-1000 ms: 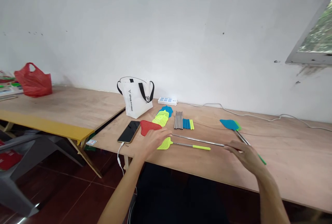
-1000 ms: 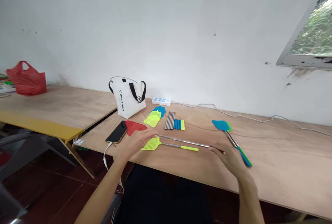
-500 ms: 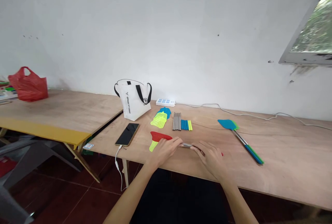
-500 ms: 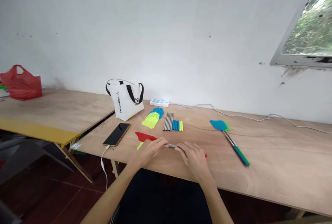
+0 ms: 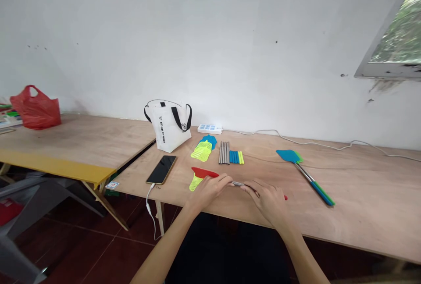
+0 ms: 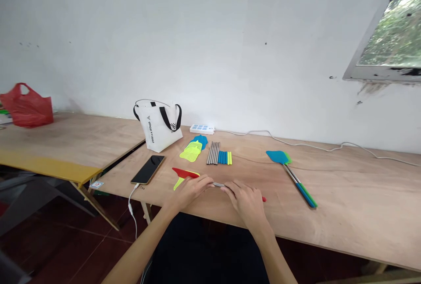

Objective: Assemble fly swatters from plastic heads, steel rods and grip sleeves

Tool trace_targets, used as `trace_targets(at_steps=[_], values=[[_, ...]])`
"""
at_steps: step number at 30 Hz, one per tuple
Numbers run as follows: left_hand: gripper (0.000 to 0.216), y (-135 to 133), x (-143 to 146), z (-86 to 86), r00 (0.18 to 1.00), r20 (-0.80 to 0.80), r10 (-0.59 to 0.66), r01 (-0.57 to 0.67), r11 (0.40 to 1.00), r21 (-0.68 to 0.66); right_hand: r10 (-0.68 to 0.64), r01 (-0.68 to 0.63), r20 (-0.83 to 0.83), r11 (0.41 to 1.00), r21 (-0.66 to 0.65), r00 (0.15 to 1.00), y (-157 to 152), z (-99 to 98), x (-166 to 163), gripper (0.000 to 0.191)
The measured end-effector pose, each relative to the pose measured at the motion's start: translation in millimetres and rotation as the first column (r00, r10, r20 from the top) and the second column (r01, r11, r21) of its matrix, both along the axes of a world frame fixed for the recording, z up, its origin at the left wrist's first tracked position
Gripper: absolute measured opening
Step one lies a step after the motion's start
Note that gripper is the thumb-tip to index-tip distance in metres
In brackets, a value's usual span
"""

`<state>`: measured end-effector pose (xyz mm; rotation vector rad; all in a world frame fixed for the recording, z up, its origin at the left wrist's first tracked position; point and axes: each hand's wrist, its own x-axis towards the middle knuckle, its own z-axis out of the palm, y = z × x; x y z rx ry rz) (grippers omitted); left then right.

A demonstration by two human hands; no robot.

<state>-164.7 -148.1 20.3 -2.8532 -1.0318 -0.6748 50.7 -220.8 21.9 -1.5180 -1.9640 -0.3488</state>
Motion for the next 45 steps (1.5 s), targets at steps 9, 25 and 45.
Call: trace_targets(at_steps=[9,25,45], values=[[0.032,23.3,-33.7,12.1,0.996,0.05,0.079,-0.075,0.994,-0.078,0.032,-0.04,-0.134,0.997,-0.058,0.991,8.9,-5.4,52.6,0.043],[0.037,21.0,-17.8,2.9,0.988,0.134,0.076,-0.069,0.996,-0.056,0.076,-0.094,-0.154,0.989,-0.112,0.985,15.1,-14.3,56.2,0.043],[0.029,43.5,-77.4,19.8,0.939,0.342,0.05,-0.007,0.992,-0.124,-0.196,0.15,-0.281,0.973,-0.178,0.939,-0.3,-21.9,178.7,0.056]])
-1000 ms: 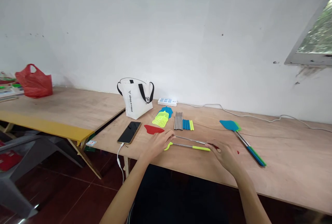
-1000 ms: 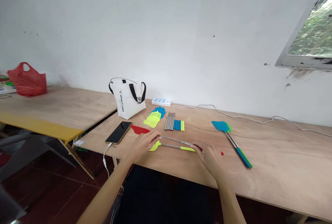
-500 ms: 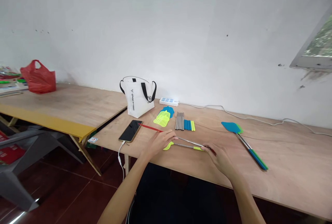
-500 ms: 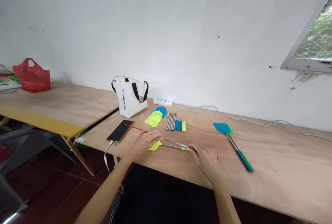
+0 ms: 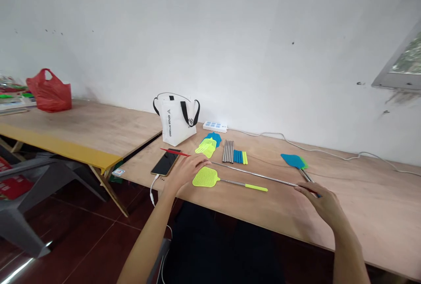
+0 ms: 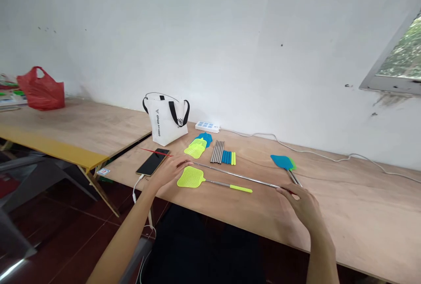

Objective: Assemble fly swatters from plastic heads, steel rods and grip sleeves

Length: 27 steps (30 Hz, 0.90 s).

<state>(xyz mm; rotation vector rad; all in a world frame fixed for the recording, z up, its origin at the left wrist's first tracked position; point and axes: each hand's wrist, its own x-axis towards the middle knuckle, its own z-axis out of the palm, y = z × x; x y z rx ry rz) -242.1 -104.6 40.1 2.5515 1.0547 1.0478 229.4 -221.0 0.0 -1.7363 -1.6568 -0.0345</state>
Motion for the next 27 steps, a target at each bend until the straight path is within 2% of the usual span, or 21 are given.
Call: trace_targets(at_steps=[6,14,22,24,27], values=[[0.032,-6.3,5.2,5.1,0.999,0.031,0.006,-0.006,1.0,-0.017,-0.025,0.022,-0.048,0.998,-0.05,0.999,-4.8,4.1,3.5,0.054],[0.032,-10.5,2.8,10.1,0.992,0.042,0.116,-0.119,0.989,0.083,-0.114,0.115,0.014,0.993,-0.021,0.993,-9.6,14.3,0.4,0.059],[0.034,-11.9,0.4,6.6,0.997,-0.003,0.083,-0.082,0.983,0.163,-0.031,0.028,-0.037,0.996,-0.081,0.999,-17.1,18.8,0.0,0.058],[0.035,-15.0,8.2,5.1,0.999,0.02,0.04,-0.043,0.984,0.172,0.011,-0.015,-0.05,0.996,-0.092,0.999,-17.1,24.7,-13.5,0.057],[0.04,-21.5,26.7,2.1,1.0,0.014,-0.02,0.017,0.984,0.177,0.141,-0.147,-0.054,0.983,-0.111,0.988,-13.3,34.9,-47.6,0.055]])
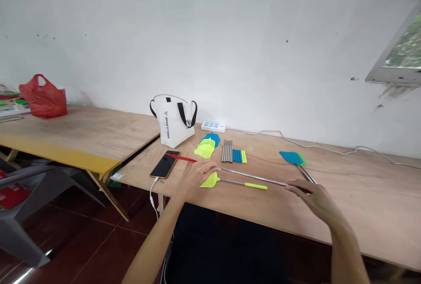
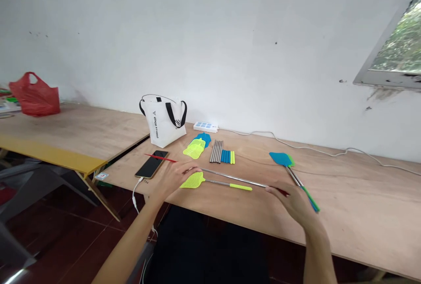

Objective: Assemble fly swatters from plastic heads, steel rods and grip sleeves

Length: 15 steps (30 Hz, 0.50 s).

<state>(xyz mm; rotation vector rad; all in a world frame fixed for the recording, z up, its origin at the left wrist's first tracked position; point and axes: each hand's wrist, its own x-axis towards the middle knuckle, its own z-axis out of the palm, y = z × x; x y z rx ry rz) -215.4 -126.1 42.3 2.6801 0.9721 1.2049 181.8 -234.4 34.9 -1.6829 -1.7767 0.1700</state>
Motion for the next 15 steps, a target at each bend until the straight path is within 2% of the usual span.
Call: trace_targets(at_steps=[1,3,7,10,15], values=[[0.041,-1.7,5.7,-0.9,1.0,-0.001,0.011,-0.011,1.0,0.004,0.045,-0.045,0.003,0.999,-0.008,0.999,1.8,2.9,-11.8,0.054],[0.042,-3.7,13.7,-2.3,1.0,0.01,0.01,-0.01,1.0,0.013,0.055,-0.055,-0.009,0.998,0.026,0.998,5.0,7.0,-30.4,0.055],[0.043,-5.7,21.5,-4.5,0.999,0.032,-0.013,0.013,1.0,0.018,0.056,-0.054,-0.025,0.996,0.07,0.998,7.1,8.9,-45.9,0.052],[0.045,-12.4,35.7,-10.6,1.0,0.023,0.009,-0.008,1.0,-0.008,0.085,-0.083,-0.016,0.991,0.103,0.996,7.1,4.3,-59.3,0.051],[0.046,-23.8,59.9,-24.0,0.998,-0.056,-0.021,0.021,1.0,-0.003,0.126,-0.135,0.088,0.986,0.099,0.988,10.2,-9.2,-103.6,0.048]])
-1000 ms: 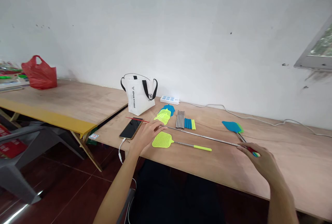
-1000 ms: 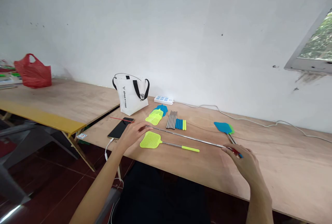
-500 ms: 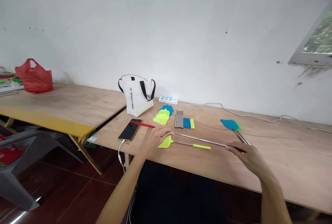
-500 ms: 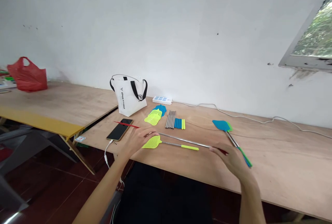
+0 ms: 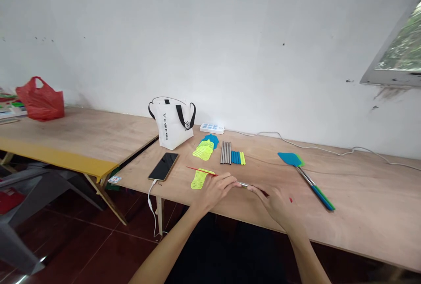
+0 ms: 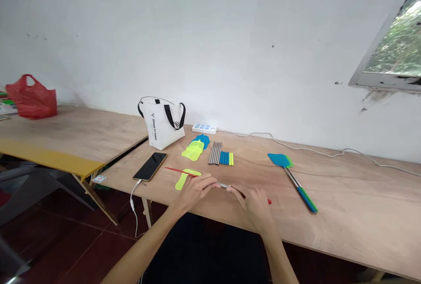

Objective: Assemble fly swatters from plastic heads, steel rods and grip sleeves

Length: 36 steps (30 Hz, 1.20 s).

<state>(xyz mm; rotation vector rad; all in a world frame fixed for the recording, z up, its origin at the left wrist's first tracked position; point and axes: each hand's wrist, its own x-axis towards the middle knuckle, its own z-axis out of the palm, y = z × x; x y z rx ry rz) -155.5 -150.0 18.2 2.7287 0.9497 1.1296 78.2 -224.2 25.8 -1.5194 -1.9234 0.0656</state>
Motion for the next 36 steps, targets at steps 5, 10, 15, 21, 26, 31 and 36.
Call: trace_targets(at_steps=[5,10,15,21,26,31,36], values=[[0.047,6.2,-8.6,-0.5,0.999,-0.038,-0.03,0.03,1.0,-0.004,-0.008,0.008,0.006,1.0,-0.005,1.0,1.7,-2.3,-21.7,0.044],[0.042,9.9,-16.3,3.8,0.996,-0.073,-0.053,0.051,0.998,-0.034,0.002,-0.002,0.017,1.0,-0.011,1.0,-0.1,0.6,-20.8,0.043],[0.032,4.4,-20.2,12.5,0.987,-0.141,-0.083,0.075,0.995,-0.062,0.044,-0.044,0.017,0.998,-0.04,0.999,0.3,1.1,-16.2,0.044],[0.028,-0.3,-19.9,17.3,0.98,-0.184,-0.074,0.067,0.997,-0.047,0.023,-0.019,0.078,0.999,-0.047,0.997,-0.5,2.1,-15.2,0.05],[0.034,-2.7,-17.1,17.8,0.98,-0.182,-0.076,0.074,0.997,-0.02,-0.011,0.005,0.16,0.999,0.041,0.987,-1.7,1.0,-14.8,0.056],[0.041,-2.4,-16.2,16.4,0.979,-0.192,-0.061,0.068,0.997,0.03,-0.012,0.003,0.18,0.999,0.052,0.984,-1.1,-2.1,-12.9,0.061],[0.043,-1.3,-16.3,15.2,0.98,-0.189,-0.06,0.067,0.997,0.032,0.012,-0.015,0.177,1.0,0.015,0.984,-1.4,-0.3,-13.9,0.063]])
